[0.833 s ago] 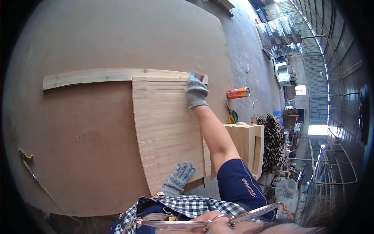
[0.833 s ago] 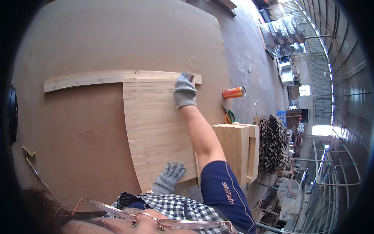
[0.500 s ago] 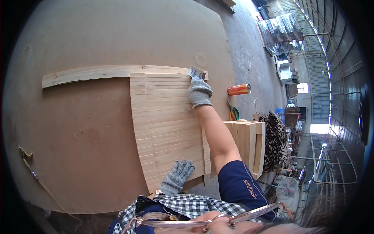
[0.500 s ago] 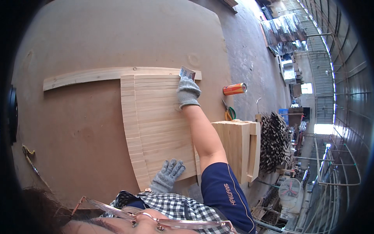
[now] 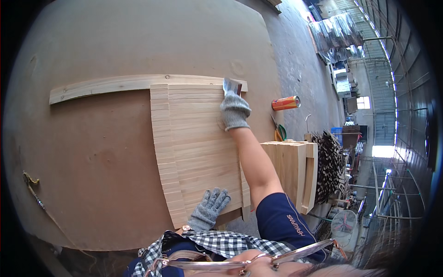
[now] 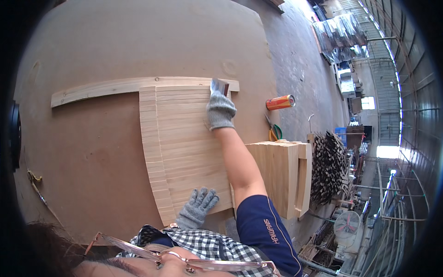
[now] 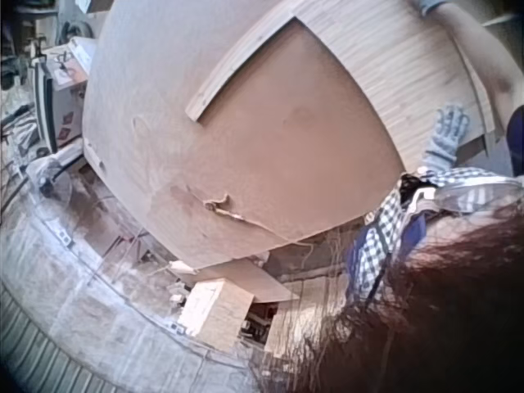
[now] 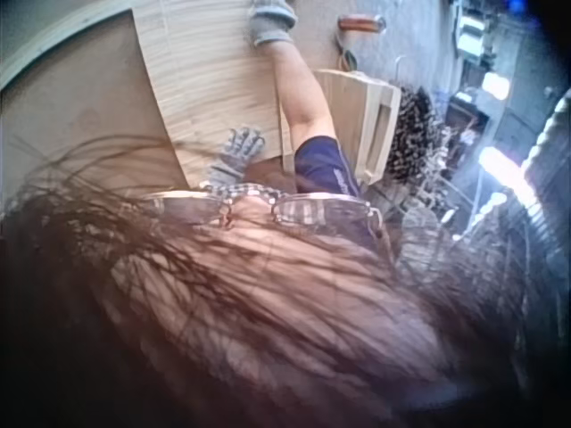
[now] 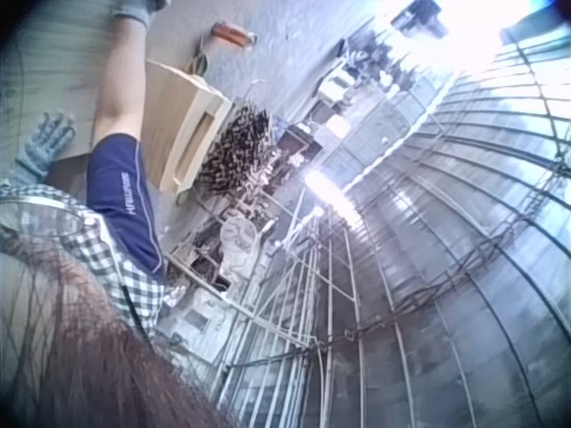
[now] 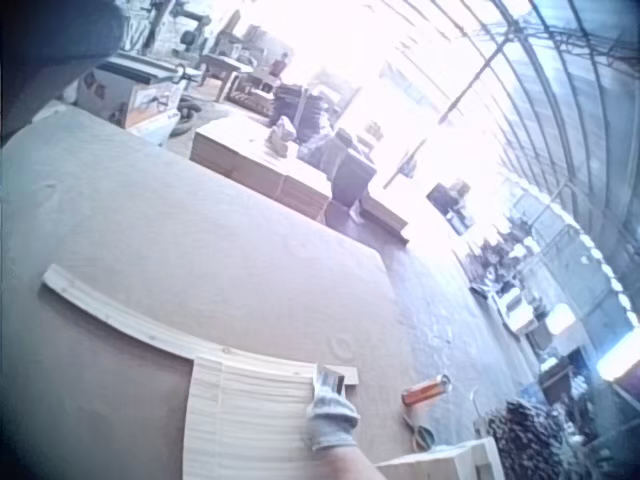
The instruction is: Sanding the edges and surfaces of wooden furniture components using sandpaper and a pneumatic tool.
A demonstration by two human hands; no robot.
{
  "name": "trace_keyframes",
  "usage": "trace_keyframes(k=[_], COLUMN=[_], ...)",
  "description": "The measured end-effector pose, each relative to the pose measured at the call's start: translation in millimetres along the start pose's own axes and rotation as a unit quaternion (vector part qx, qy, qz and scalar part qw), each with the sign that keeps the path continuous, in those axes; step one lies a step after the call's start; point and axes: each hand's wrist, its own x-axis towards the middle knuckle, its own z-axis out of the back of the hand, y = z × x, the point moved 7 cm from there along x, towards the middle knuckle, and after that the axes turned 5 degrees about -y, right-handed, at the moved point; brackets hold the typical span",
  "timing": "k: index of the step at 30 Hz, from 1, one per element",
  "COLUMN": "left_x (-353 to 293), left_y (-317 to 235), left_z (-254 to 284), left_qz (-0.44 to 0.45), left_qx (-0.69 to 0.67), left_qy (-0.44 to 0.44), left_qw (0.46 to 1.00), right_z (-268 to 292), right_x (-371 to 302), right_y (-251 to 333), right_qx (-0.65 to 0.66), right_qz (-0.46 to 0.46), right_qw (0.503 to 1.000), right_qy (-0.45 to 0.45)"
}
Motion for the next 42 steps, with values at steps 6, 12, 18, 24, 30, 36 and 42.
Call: trace_keyframes(k=[6,12,18,24,30,36,42], left_x=[19.3,132.5,241.2,254.9,257.5,259.1,274.9], left_y=[-6.4,120.8,227.3,237.9,255.6,269.0,273.6], left_z=[21.0,123.3,121.3,130.9,142.2,157.6,154.3], left_qz=[-0.01,0.084,0.187,0.178,0.187,0.206,0.194], left_qx=[-0.098,0.054,0.172,0.17,0.154,0.146,0.129], left_qy=[0.03,-0.218,-0.262,-0.265,-0.269,-0.25,-0.231], left_qw=[0.995,0.971,0.931,0.932,0.932,0.935,0.945], right_z=[9.7,39.4,-8.4,-15.2,-3.2,-14.7,-14.7], right_x=[-47.4,-25.7,41.8,23.7,-3.5,-53.4,83.3], right_y=[-66.4,-84.3,-13.5,-19.3,-14.9,-43.6,14.2], right_qx=[-0.009,0.056,-0.036,-0.011,-0.031,-0.042,-0.016], right_qz=[0.035,0.029,0.075,0.175,0.067,0.052,0.051], right_qw=[0.999,0.995,0.996,0.972,0.994,0.991,0.996], right_qy=[-0.008,-0.079,-0.034,-0.156,0.08,0.113,0.065])
